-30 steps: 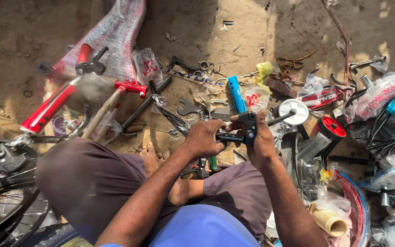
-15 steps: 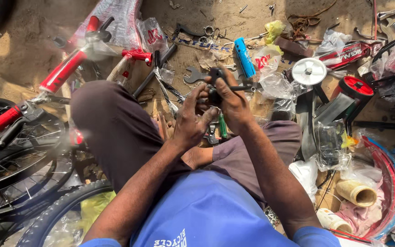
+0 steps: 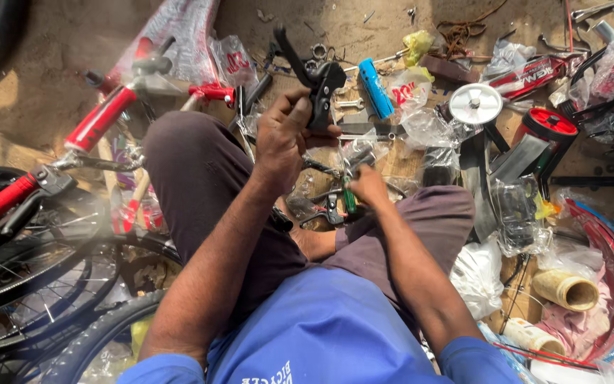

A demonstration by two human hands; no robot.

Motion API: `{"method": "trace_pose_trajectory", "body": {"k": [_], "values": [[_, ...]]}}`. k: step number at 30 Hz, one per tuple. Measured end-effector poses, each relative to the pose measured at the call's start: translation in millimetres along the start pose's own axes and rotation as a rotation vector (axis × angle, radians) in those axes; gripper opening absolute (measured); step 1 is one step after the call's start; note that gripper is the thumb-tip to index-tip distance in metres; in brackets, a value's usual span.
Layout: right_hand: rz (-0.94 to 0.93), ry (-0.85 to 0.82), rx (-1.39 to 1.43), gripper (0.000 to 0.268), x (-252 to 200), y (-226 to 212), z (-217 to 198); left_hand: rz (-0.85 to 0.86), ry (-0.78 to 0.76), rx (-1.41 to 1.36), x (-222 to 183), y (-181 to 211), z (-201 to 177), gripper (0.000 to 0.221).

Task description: The person works on a bicycle brake assembly by hand, removing a brake lever from its plastic packaging, threading a cable through the lever, and using a screwdriver to tighten components on the handlebar.

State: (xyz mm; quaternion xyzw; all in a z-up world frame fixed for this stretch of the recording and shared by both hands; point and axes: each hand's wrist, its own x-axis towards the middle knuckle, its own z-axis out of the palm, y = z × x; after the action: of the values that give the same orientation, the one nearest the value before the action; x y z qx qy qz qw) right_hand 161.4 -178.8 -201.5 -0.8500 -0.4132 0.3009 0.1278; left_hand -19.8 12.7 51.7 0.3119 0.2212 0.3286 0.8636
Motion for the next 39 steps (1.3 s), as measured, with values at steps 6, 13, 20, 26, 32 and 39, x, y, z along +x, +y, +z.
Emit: {"method": "trace_pose_trajectory", "body": {"k": [6,13,20,26,32,39], "values": [[0.135,-0.250,-0.249,0.048,4,4,37,0.025,0.061,-0.097,0,-35,-7,0.032],[0.243,-0.047,0.170,0.048,-22,-17,-48,0.077,0.103,-0.154,-6,-34,-19,0.025],[0.041,0.323,0.504,0.043,-204,-71,-203,0.029,0.246,-0.133,3,-34,-19,0.022],[-0.257,0.388,0.503,0.043,-252,-94,-223,0.107,0.257,0.012,3,-38,-10,0.025],[-0.249,0.384,0.459,0.045,-249,-96,-216,0.159,0.273,0.144,-1,-39,-2,0.026],[-0.326,0.395,0.450,0.041,-254,-98,-233,0.260,0.164,0.366,-7,-34,5,0.023]]}}
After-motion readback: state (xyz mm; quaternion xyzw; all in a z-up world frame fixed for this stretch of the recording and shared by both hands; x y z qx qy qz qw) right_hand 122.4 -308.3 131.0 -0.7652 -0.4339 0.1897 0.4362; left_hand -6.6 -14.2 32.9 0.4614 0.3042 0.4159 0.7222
